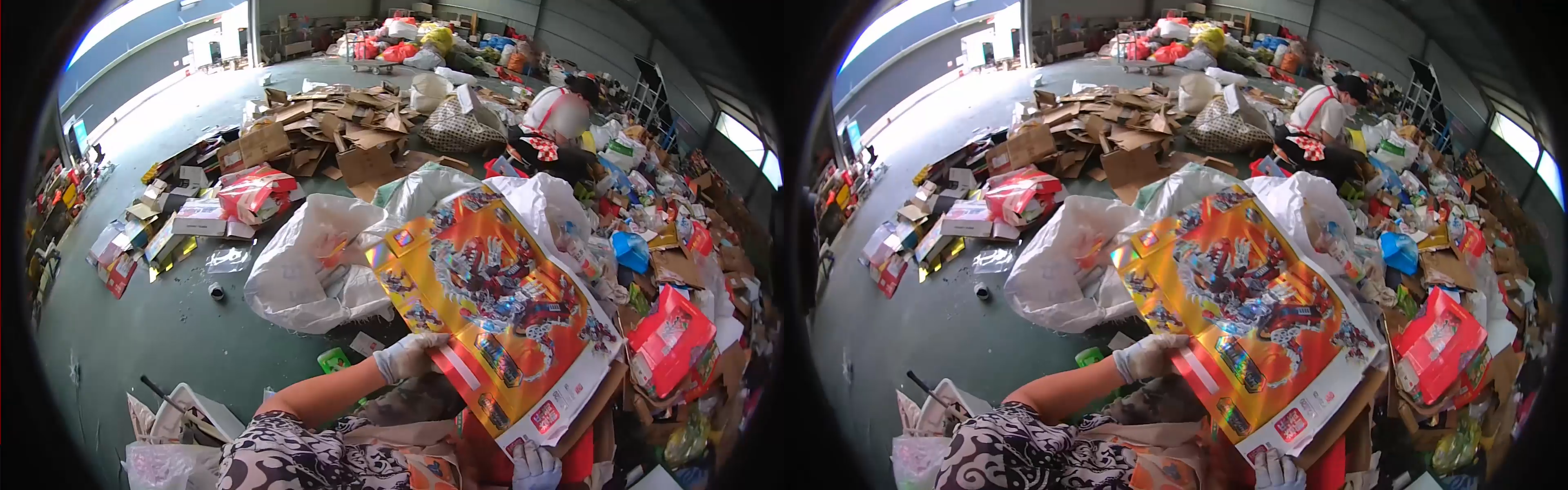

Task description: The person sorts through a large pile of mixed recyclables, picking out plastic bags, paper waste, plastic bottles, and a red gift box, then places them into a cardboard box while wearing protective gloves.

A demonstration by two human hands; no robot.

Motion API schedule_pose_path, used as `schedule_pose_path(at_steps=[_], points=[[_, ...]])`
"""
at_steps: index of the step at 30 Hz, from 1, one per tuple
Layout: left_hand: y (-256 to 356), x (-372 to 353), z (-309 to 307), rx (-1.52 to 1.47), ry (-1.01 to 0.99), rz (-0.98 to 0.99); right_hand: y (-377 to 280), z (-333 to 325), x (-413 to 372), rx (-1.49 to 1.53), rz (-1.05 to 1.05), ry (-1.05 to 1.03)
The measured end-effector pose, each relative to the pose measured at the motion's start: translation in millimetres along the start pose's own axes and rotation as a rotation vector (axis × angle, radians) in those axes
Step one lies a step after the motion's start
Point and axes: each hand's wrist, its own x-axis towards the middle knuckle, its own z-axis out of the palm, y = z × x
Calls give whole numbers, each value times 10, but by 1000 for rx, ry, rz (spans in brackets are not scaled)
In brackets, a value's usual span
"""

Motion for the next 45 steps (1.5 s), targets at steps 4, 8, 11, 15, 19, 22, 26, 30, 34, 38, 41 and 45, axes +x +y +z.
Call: schedule_pose_path(at_steps=[4,8,11,15,19,22,26,30,34,38,41,45], points=[[556,-80,205,-2,168,276,328,115,207,259,20,-97],[2187,-765,-403,200,218,754,673,199,210,322,231,-29],[3798,-1707,-843,167,610,1201,950,380,-23,164,464,-175],[3651,-1678,-531,-162,580,1287,1152,489,-226,259,917,-415],[2761,-251,-171,257,553,983,1078,517,-354,926,1017,-161],[1307,850,851,744,159,596,868,421,-345,1730,741,-395],[-401,1221,2019,1279,-674,-153,580,417,-392,1763,371,-785],[-1413,1558,1772,2448,-1640,438,420,448,-472,1814,232,-733],[-1566,1760,1496,2795,-1747,-288,313,518,-540,1758,119,-663],[-1396,1780,1179,2773,-1481,-332,331,353,-544,1812,151,-711],[-1323,1739,1293,2718,-1411,-173,503,158,-508,2042,561,-339],[-1258,1532,1617,2802,-1404,-139,784,49,-475,997,1082,470]])
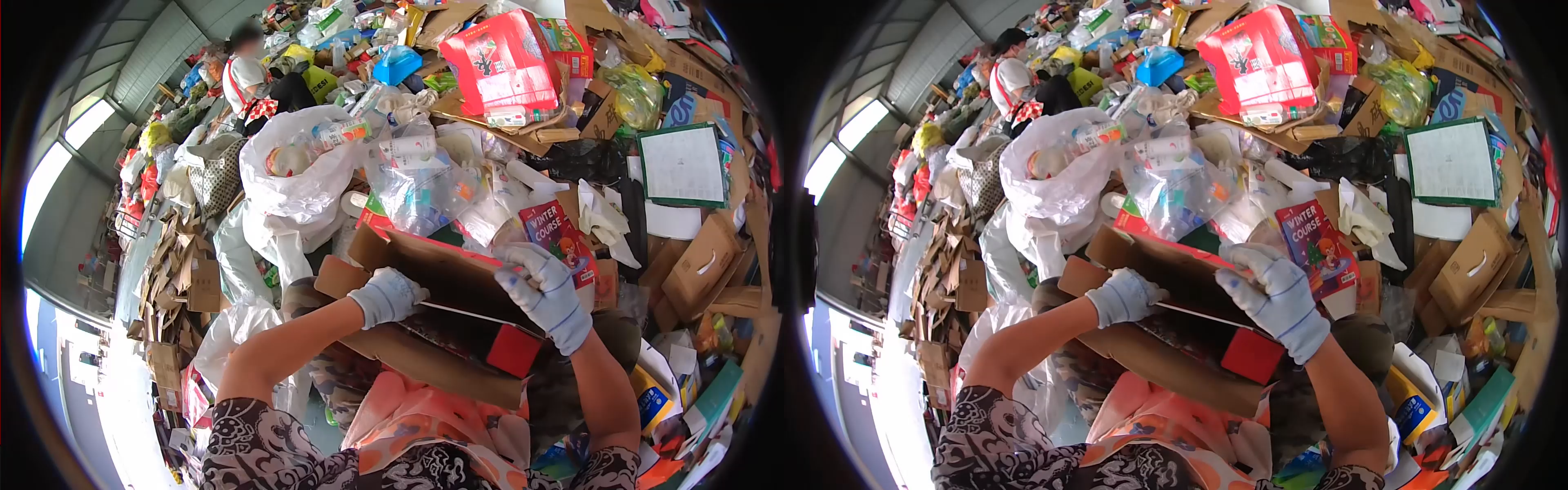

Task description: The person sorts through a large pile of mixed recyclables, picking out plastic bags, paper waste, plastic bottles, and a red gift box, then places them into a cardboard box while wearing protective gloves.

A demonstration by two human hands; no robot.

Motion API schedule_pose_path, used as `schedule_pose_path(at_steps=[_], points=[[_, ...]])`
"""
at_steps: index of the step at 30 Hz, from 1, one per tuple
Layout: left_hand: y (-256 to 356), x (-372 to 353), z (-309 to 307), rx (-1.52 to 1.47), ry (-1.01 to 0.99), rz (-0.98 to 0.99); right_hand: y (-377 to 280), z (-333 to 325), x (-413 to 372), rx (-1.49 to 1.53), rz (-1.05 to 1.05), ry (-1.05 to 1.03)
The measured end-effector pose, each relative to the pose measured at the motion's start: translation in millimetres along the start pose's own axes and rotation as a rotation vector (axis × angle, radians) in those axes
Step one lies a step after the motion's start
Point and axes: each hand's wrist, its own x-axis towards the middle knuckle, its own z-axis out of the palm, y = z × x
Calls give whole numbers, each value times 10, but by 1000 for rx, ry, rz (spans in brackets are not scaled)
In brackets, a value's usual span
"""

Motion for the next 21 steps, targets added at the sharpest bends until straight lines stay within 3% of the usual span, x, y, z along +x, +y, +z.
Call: schedule_pose_path(at_steps=[3,5,6,7,9,10,12,13,15,16,17,19,21], points=[[1,-464,-467,43,172,-22,11,-220,31,-454,36,-227],[-154,-864,-717,-42,412,17,86,-260,-17,-750,-90,-301],[-216,-1075,-912,-157,405,-35,85,-279,-28,-810,5,-326],[-295,-1271,-1062,-272,403,-90,118,-291,-62,-815,-28,-332],[-539,-1635,-1139,-373,503,-243,249,-299,-96,-142,305,4],[-603,-1799,-1169,-551,712,-151,288,-289,-93,-145,268,-13],[-707,-2140,-1156,-770,751,-326,362,-272,-102,-43,287,165],[-765,-2295,-1132,-843,788,-370,422,-278,-100,-40,258,160],[-838,-2590,-1026,-914,951,-417,479,-258,-87,-711,-21,27],[-1030,-2727,-794,-1155,1087,-340,440,-223,-96,-841,-79,28],[-1138,-2803,-650,-1143,1259,-174,399,-191,-92,-841,-90,33],[-1002,-2807,-617,-1187,1600,-410,339,-170,-35,-967,25,-126],[-1093,-2783,-329,-1234,1740,-610,521,-103,-12,-704,81,-163]])
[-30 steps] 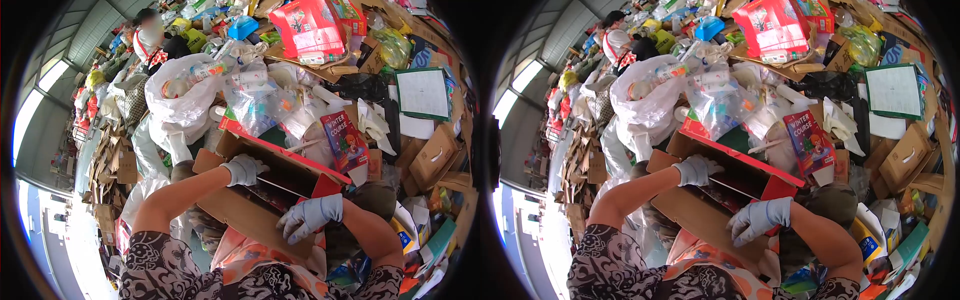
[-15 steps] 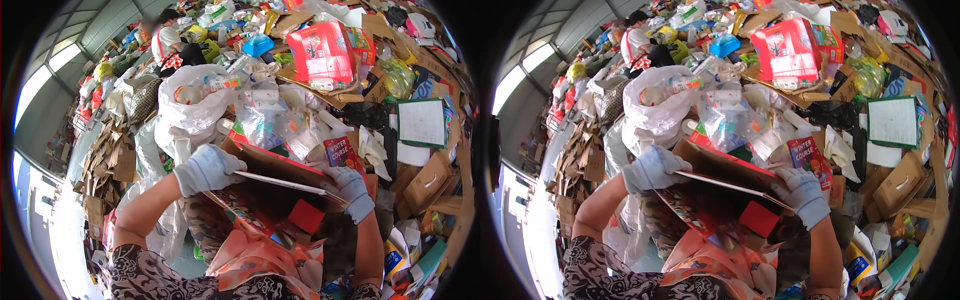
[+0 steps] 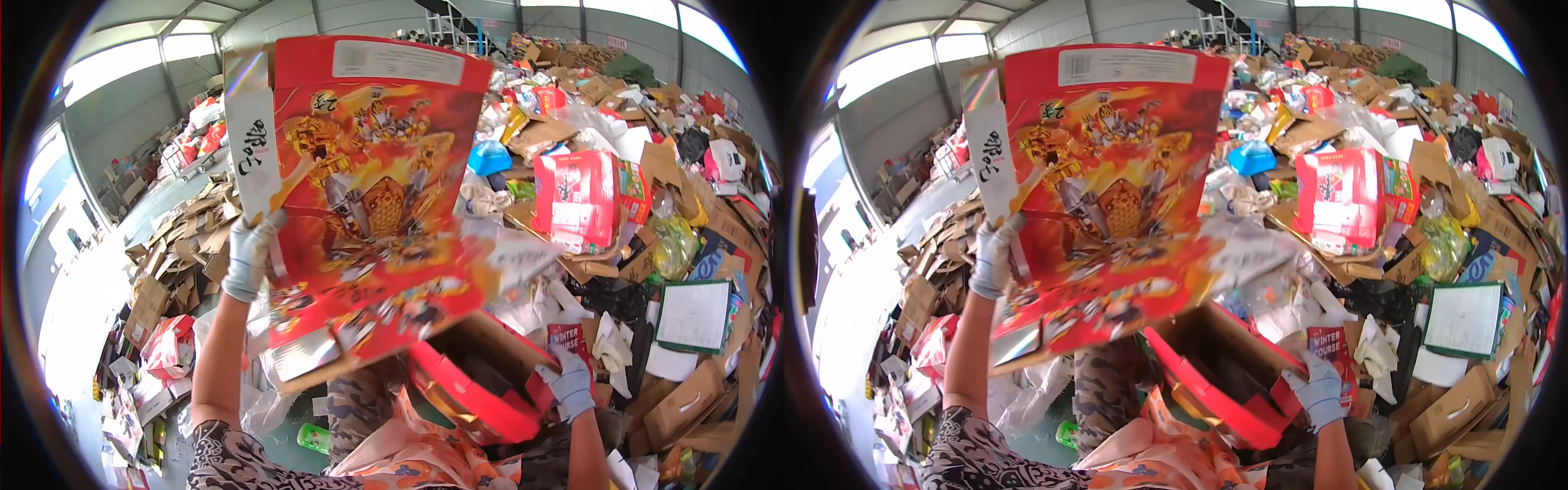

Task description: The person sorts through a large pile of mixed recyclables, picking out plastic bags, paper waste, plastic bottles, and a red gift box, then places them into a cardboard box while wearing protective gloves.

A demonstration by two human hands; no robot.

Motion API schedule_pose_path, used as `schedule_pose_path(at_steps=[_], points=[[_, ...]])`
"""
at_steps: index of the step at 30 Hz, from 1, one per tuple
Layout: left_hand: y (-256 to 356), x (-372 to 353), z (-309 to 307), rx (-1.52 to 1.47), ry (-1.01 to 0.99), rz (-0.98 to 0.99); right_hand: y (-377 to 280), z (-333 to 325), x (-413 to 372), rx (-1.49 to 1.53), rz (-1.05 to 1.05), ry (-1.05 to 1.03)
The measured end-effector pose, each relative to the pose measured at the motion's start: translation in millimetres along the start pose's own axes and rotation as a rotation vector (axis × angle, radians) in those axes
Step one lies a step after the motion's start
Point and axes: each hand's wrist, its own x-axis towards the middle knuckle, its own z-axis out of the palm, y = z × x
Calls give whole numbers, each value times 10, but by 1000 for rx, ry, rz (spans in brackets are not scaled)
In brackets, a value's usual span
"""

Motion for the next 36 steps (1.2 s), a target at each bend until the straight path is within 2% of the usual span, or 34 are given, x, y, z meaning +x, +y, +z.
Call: schedule_pose_path(at_steps=[1,2,3,4,5,6,8,9,10,11,12,13,16,18,19,20,22,23,26,28,30,31,34,35,36], points=[[-221,-18,34,-92,65,98,68,50,23,64,66,-109],[-293,-112,160,-112,141,88,136,64,86,123,131,-220],[-445,-150,264,-228,188,123,64,53,176,110,102,-223],[-506,-242,372,-459,178,-26,-51,32,222,501,85,-168],[-554,-268,524,-490,218,66,-128,-25,250,889,73,-110],[-603,-292,677,-518,255,160,-276,-201,327,846,13,-50],[-996,-200,905,-235,358,373,-772,-504,536,1488,54,-180],[-690,-323,1058,-108,394,355,-927,-574,645,1467,50,-173],[-594,-341,1170,10,404,583,-1058,-650,747,1558,63,-255],[-667,-330,1295,-130,377,504,-1196,-721,850,1648,77,-337],[-715,-338,1402,-270,347,426,-1388,-782,940,1662,122,-331],[-733,-364,1454,-230,328,350,-1337,-647,1120,1645,77,-166],[-799,-399,1557,-124,353,389,-1734,-673,1226,1600,-26,-53],[-837,-393,1505,-549,335,165,-1372,-461,1303,1442,342,-158],[-929,-325,1490,-674,426,138,-1268,-349,1259,1477,354,-164],[-947,-279,1398,-675,466,147,-1180,-231,1203,1516,368,-180],[-989,-252,1131,-1020,544,-257,-961,-84,1092,1512,349,-219],[-1010,-282,986,-1135,462,-382,-1061,-66,1009,1553,324,-206],[-1015,-563,743,-1219,313,-546,-1015,9,791,1608,237,-224],[-1044,-821,629,-1284,302,-494,-1078,111,702,1655,211,-264],[-1025,-1085,514,-1201,380,-420,-802,532,748,1654,342,-298],[-975,-1145,503,-1221,468,-357,-651,696,768,1548,420,-366],[-1060,-1274,382,-1152,417,-402,-500,864,814,1567,442,-401],[-1136,-1285,385,-1237,439,-496,-602,781,803,1487,498,-371],[-1276,-1305,348,-1262,414,-562,-1009,715,760,1500,413,-375]])
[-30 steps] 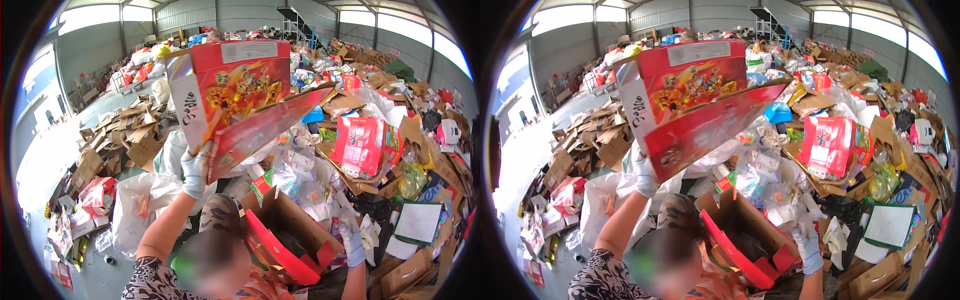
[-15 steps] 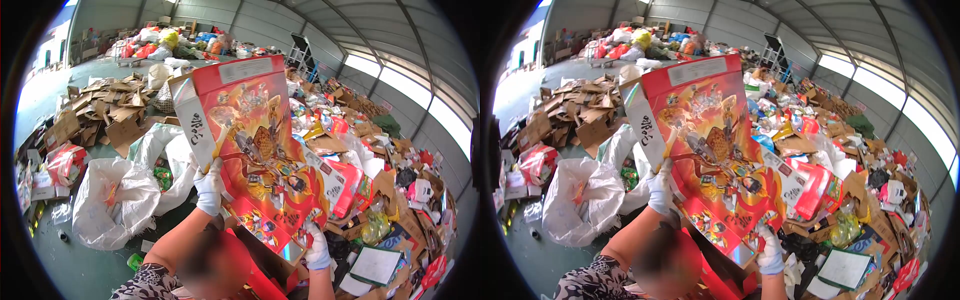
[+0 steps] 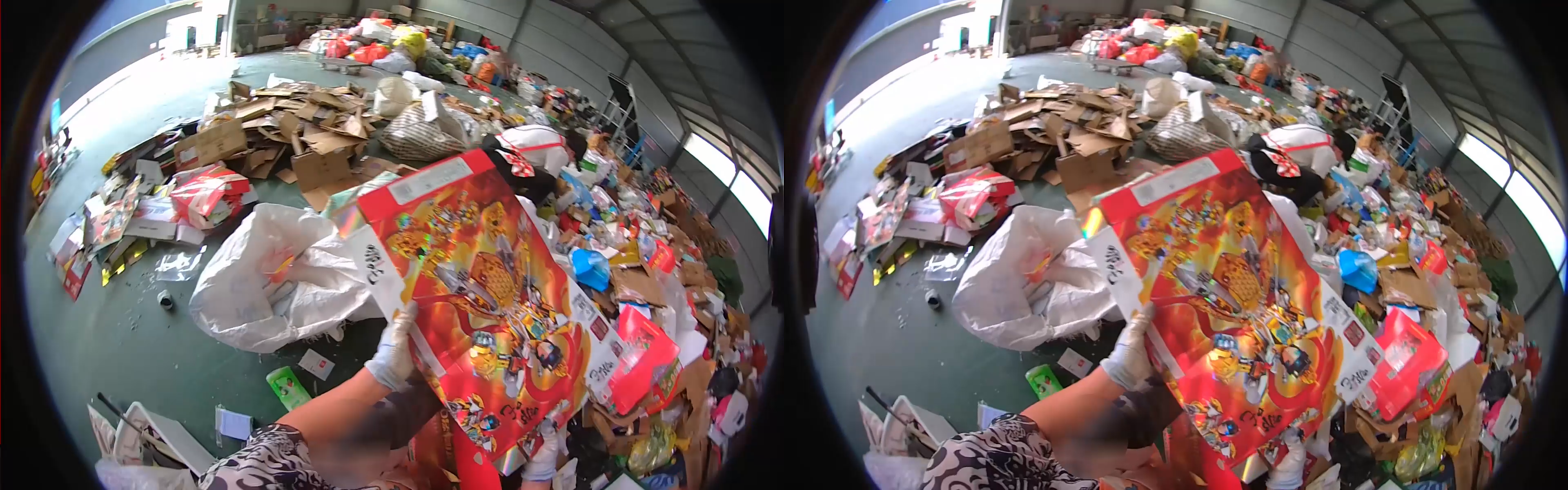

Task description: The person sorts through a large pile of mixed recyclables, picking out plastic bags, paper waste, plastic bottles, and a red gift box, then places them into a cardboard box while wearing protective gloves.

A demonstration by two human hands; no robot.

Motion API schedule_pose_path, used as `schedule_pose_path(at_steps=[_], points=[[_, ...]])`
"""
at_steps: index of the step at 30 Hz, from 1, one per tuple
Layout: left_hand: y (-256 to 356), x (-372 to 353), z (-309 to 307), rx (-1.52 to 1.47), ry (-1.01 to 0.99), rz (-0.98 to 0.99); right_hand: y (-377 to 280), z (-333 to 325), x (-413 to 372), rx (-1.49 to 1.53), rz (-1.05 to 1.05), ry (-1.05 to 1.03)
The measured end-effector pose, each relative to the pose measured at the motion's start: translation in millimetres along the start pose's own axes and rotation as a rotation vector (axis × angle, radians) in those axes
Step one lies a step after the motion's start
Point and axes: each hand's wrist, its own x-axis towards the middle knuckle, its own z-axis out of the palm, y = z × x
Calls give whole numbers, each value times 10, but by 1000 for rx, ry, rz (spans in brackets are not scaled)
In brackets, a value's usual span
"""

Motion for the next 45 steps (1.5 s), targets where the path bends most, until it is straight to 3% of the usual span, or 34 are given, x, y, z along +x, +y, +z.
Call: schedule_pose_path(at_steps=[1,2,6,8,9,10,12,15,17,18,19,20,21,22,23,24,26,27,29,30,31,32,33,34,36,37,39,40,42,43,44,45], points=[[-141,-17,-1,68,105,76,-52,400,-85,-6,-55,-54],[-289,167,-379,204,129,18,-106,799,-165,-10,-109,-107],[68,-70,33,64,164,78,-117,532,-121,-235,30,-251],[366,214,-193,182,221,394,-75,345,-143,-353,54,-261],[705,203,-146,85,210,411,-40,427,-123,-446,46,-401],[1029,364,-400,143,230,486,45,-227,181,-606,350,-398],[1998,205,-406,272,207,709,-59,219,-90,-712,163,-346],[4040,-110,-980,443,83,862,-133,-66,-123,-818,174,-249],[5220,-294,-1259,507,34,822,-177,-169,-265,-984,115,-149],[5675,-348,-1346,543,-61,731,-261,-91,-408,-1259,143,-120],[5921,-320,-1459,589,-185,614,-222,-175,-531,-1546,-64,-196],[4949,-177,-894,659,-276,519,-147,-205,-644,-1809,-171,-239],[3955,-45,-310,734,-369,427,-57,-228,-743,-1981,-134,-327],[3425,148,-212,589,224,819,40,-227,-828,-2145,-95,-441],[2880,328,-249,1108,43,760,148,-187,-923,-2266,-72,-469],[2504,644,-361,824,-459,485,245,-124,-1014,-2388,-52,-506],[970,475,216,936,-585,297,360,70,-1163,-2424,-37,-500],[509,519,247,1172,-727,202,393,154,-1235,-2451,-46,-501],[-321,254,387,1214,-970,-298,502,244,-1391,-2459,-50,-485],[-994,91,414,1192,-1751,-433,539,239,-1486,-2439,-38,-473],[-1141,-206,580,1599,-1735,-913,529,248,-1529,-2425,-13,-452],[-1387,-294,250,1667,-2219,-313,555,230,-1550,-2418,-4,-453],[-1488,-361,90,1891,-2427,69,591,206,-1565,-2384,13,-434],[-1595,-353,-12,1892,-2416,53,624,183,-1587,-2352,29,-426],[-1791,-241,-156,2377,-2613,-229,714,188,-1562,-2364,51,-518],[-1865,-163,-251,2387,-2574,-260,748,214,-1556,-2371,77,-592],[-1945,-70,-362,2515,-2772,-380,746,252,-1552,-2318,15,-572],[-1933,-103,-372,2528,-2736,-407,733,260,-1549,-2261,-38,-507],[-1857,-138,-198,2329,-3104,-756,722,254,-1571,-2266,-100,-500],[-1865,-133,-249,2217,-3089,-948,738,254,-1609,-2259,-133,-459],[-1837,-158,-220,2220,-3093,-978,757,253,-1641,-2242,-138,-457],[-1817,-188,-187,2176,-2986,-1146,778,247,-1671,-2210,-162,-462]])
